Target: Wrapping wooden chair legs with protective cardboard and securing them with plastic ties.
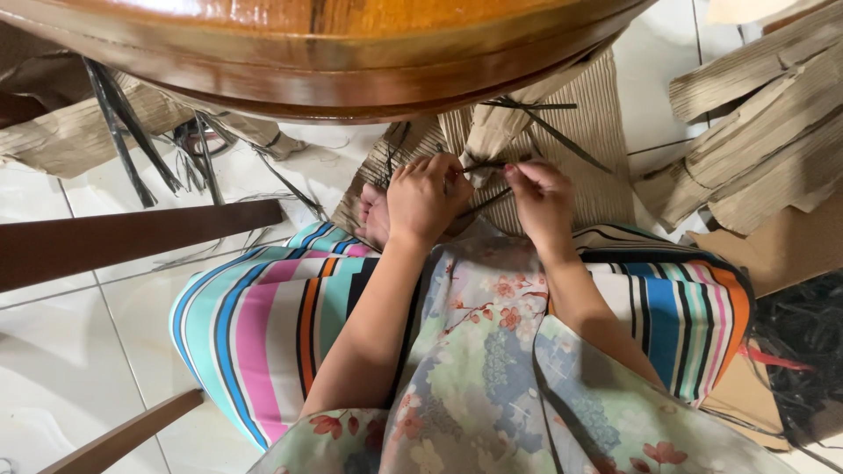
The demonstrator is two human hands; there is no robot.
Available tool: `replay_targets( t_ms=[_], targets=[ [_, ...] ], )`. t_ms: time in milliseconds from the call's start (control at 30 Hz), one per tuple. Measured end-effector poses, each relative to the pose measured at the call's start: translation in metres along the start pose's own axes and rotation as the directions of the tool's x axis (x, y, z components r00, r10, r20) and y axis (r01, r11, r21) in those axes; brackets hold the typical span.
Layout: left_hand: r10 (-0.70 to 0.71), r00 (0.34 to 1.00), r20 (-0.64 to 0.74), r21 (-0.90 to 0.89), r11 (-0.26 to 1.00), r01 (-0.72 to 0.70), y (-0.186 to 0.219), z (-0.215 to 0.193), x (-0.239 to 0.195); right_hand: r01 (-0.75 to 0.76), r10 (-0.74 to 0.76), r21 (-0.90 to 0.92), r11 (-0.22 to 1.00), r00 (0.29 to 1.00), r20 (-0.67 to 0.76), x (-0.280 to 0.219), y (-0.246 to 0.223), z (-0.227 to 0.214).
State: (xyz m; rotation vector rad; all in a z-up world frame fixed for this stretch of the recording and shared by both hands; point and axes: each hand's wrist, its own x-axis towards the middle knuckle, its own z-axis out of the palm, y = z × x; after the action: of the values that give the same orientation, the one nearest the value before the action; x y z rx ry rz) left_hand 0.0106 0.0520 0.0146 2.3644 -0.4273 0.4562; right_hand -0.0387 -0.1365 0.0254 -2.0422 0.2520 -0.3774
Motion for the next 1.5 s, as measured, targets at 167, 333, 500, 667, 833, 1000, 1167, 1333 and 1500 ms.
replay_targets(
  t_ms=[167,333,500,667,833,1000,1167,1333,1500],
  targets=[
    [0.019,1.0,0.015,0.006,1.0,-0.019,-0.004,-0.001,0.007,0.113,-0.111,-0.139,0.984,0.994,0.019,0.017,-0.02,-0.007],
    [0.025,1.0,0.009,0.036,0.999,-0.026,-0.005,-0.003,0.012,0.182,-0.19,-0.3,0.936,0.982,0.005,0.027,0.014,-0.01],
    [-0.064,0.991,0.116,-0.351,0.931,0.101,-0.02,-0.017,0.011,-0.271,0.298,-0.235,0.933,0.951,0.085,0.025,-0.021,-0.035],
    [-0.191,0.903,0.384,-0.26,0.917,0.304,-0.009,-0.028,0.0,-0.289,0.38,-0.38,0.879,0.905,0.19,0.018,0.063,-0.024],
    [-0.262,0.756,0.6,-0.061,0.927,0.37,-0.007,-0.013,-0.013,-0.392,0.614,-0.58,0.714,0.75,0.247,0.016,-0.028,0.001],
    [-0.327,0.621,0.712,0.117,0.928,0.354,-0.019,-0.002,-0.022,0.109,0.4,-0.701,0.705,0.755,0.519,0.004,0.094,0.013],
    [-0.315,0.671,0.671,0.125,0.94,0.316,-0.025,0.012,-0.039,0.017,0.215,-0.46,0.888,0.869,0.447,0.002,0.1,0.006],
    [-0.242,0.743,0.624,0.086,0.966,0.243,-0.017,0.009,-0.046,0.073,0.038,-0.254,0.964,0.913,0.407,-0.017,0.026,-0.01],
    [-0.127,0.834,0.537,-0.241,0.924,0.295,0.017,-0.038,-0.022,0.067,-0.068,0.012,0.998,0.996,0.06,-0.009,0.001,-0.037]
  ],
)
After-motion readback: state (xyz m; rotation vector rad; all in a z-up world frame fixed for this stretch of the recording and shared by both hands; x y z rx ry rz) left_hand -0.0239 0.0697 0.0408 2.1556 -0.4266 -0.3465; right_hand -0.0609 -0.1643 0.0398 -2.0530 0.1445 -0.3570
